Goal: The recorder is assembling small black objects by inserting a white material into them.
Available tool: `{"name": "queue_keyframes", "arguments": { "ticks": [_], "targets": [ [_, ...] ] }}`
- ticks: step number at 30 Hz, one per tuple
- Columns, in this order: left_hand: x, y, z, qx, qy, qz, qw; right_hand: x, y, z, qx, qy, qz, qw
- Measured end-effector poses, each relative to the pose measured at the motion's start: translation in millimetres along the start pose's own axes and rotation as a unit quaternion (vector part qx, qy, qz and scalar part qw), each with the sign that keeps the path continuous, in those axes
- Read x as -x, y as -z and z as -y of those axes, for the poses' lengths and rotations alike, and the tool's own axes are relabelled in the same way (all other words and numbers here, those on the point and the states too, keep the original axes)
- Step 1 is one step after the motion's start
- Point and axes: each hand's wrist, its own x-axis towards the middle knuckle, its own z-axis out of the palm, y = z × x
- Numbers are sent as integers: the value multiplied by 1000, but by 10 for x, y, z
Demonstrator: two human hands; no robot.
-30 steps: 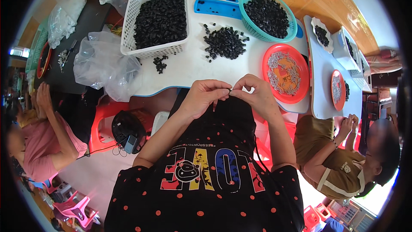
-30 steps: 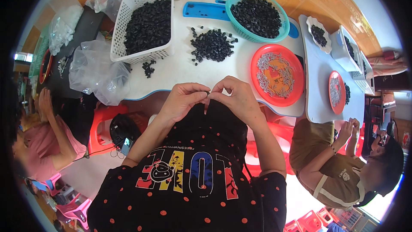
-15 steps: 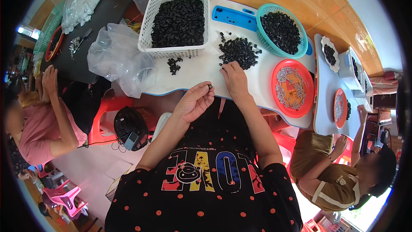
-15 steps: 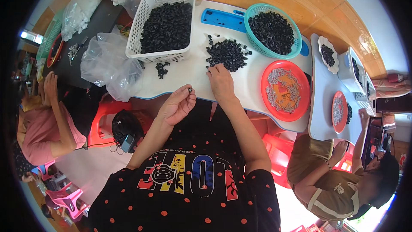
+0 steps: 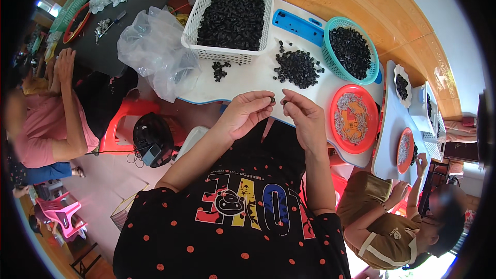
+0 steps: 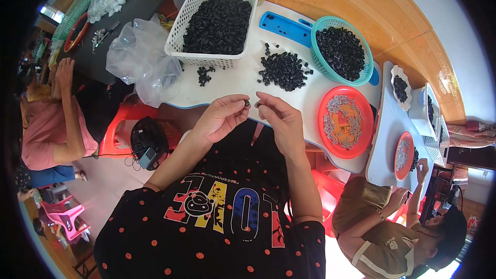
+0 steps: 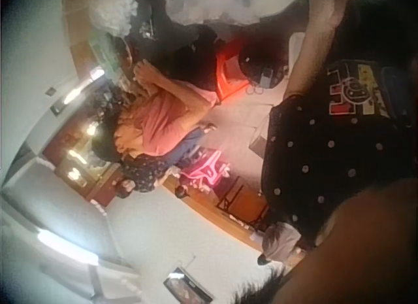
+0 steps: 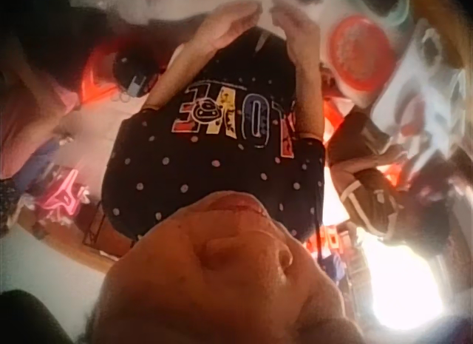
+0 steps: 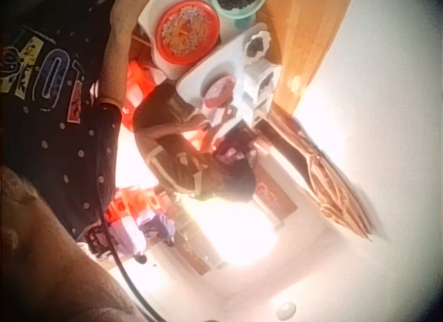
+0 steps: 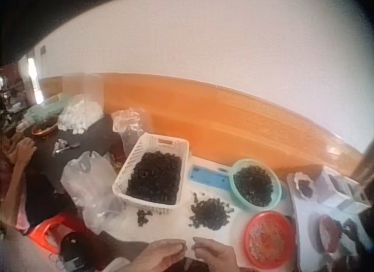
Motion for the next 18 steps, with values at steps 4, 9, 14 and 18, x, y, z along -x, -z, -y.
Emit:
{"name": "queue_keyframes", "arguments": {
  "ticks": [4,9,14,18],
  "targets": [
    [49,-73,7,-36,-17,-12,999,36,-38,41,82,-21,-6,996],
    [82,-101,-1,-91,-36,-35,995,27,-42,2,147,38,-5,988],
    [71,-103,16,-77,-29,-44,996,37,-45,-7,166,15,-17,986],
    [56,-92,17,-87,-38,-39,995,39,-62,4,177,9,-24,984]
  ]
}}
